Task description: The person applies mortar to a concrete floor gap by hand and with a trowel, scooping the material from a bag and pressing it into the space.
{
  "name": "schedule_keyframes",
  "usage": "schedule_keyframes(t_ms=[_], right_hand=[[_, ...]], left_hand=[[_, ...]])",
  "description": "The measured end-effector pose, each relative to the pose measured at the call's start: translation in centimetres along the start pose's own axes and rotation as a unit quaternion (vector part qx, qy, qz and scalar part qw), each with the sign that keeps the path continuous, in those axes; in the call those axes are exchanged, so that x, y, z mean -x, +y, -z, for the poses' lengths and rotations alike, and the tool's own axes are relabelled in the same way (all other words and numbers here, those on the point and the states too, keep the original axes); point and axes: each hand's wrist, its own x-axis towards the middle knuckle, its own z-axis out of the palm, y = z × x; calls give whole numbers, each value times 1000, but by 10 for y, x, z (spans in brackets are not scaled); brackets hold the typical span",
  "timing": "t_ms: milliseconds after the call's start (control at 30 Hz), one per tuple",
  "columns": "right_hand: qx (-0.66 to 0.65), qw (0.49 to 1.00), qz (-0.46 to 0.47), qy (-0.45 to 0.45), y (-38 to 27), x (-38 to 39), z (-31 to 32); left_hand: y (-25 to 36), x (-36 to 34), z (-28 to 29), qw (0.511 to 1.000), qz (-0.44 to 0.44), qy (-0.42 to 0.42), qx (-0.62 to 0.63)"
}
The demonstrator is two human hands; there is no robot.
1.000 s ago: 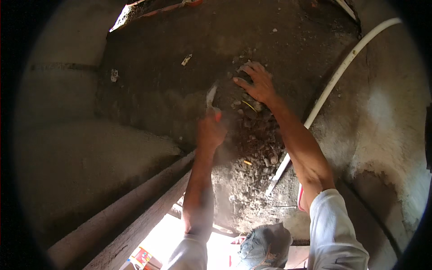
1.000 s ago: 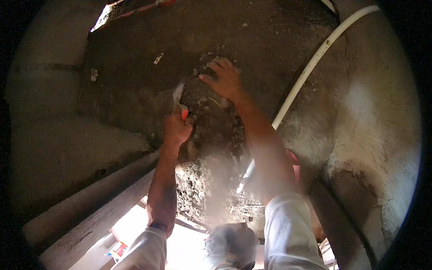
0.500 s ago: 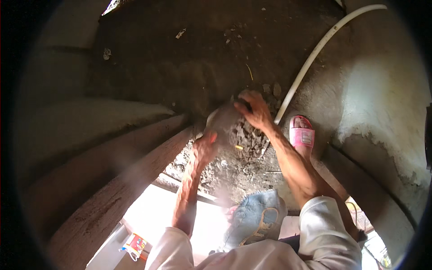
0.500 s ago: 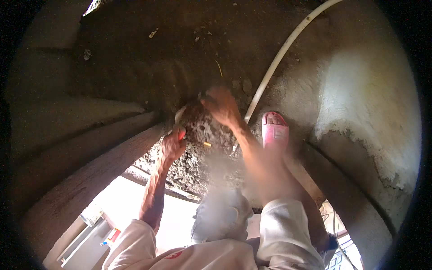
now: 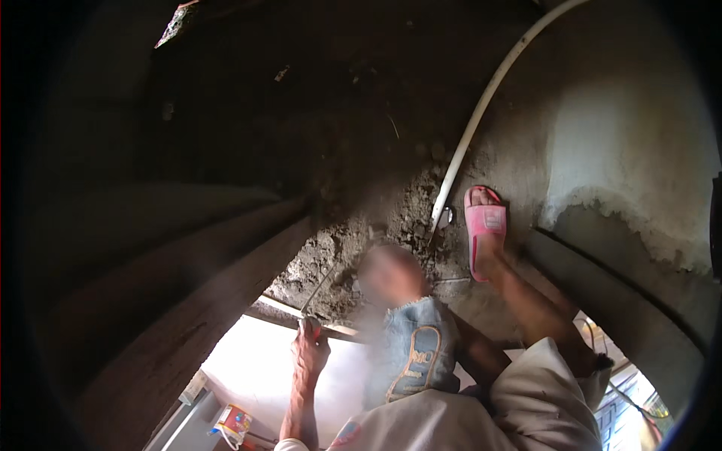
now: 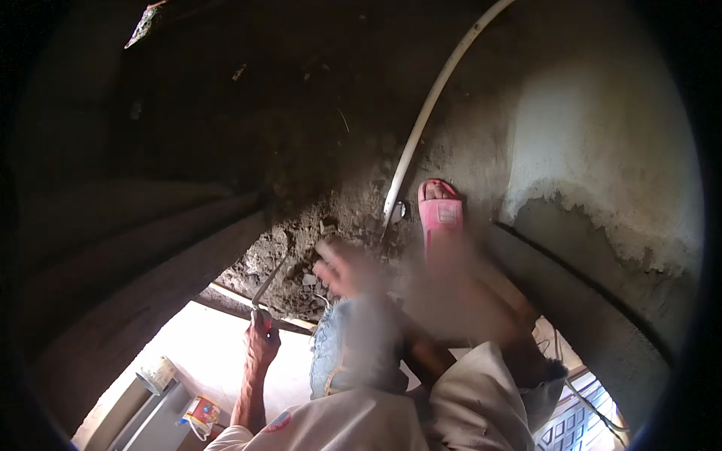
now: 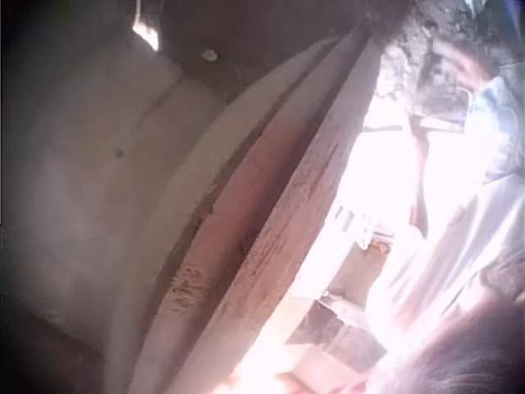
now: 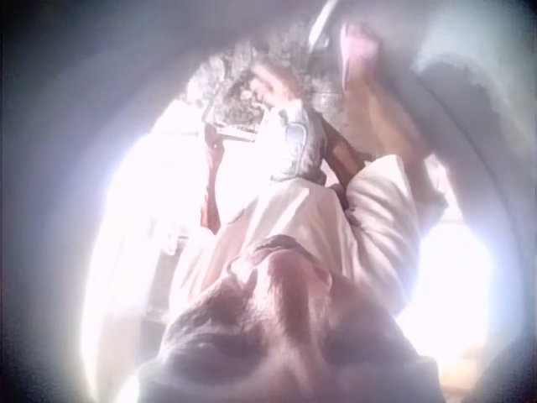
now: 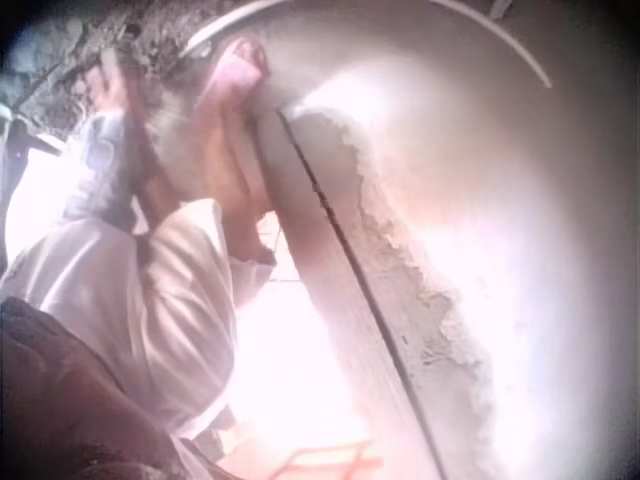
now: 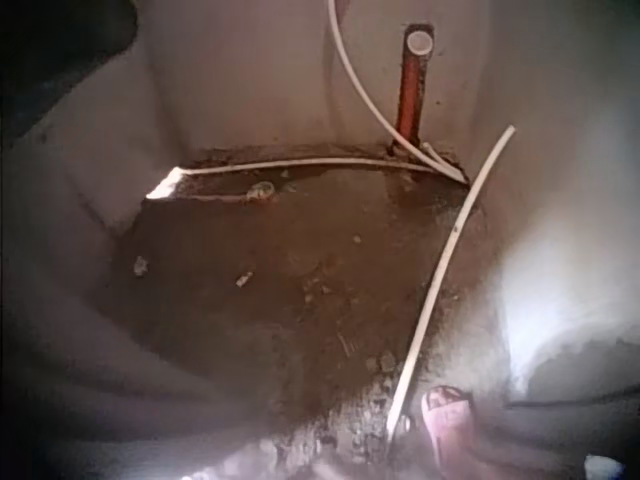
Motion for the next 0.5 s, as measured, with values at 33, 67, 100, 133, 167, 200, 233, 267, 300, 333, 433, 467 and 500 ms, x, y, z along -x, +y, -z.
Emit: schedule_keyframes(t_ms=[33,67,100,133,167,200,233,267,300,333,433,467,500], right_hand=[[197,976,-18,89,-12,-5,24],[201,950,-75,225,7,-10,31],[206,900,-126,363,31,-17,45],[260,878,-78,395,49,-21,55],[315,849,-30,423,68,-21,65],[348,840,-15,416,86,-25,72],[323,872,-32,368,99,-30,78],[354,871,0,342,107,-28,84],[385,867,30,314,114,-23,88],[396,868,2,301,114,-17,85],[368,881,-44,293,108,-10,71],[293,902,-42,315,109,-3,67],[337,884,-54,320,111,-3,61]], left_hand=[[19,-5,-2,1000,-14,18,9],[40,-12,-3,1000,-11,10,-3],[64,-27,-9,999,-27,-10,33],[86,-43,-16,999,-28,22,34],[107,-65,-20,999,-28,-10,36],[121,-91,-31,995,-70,22,62],[125,-123,-41,992,-118,23,32],[143,-151,-49,988,-145,46,0],[161,-178,-58,982,-170,71,-34],[178,-204,-63,978,-184,42,-83],[223,-264,-64,925,-289,107,-221],[252,-280,-55,932,-282,84,-211],[268,-303,-48,921,-313,101,-209]])
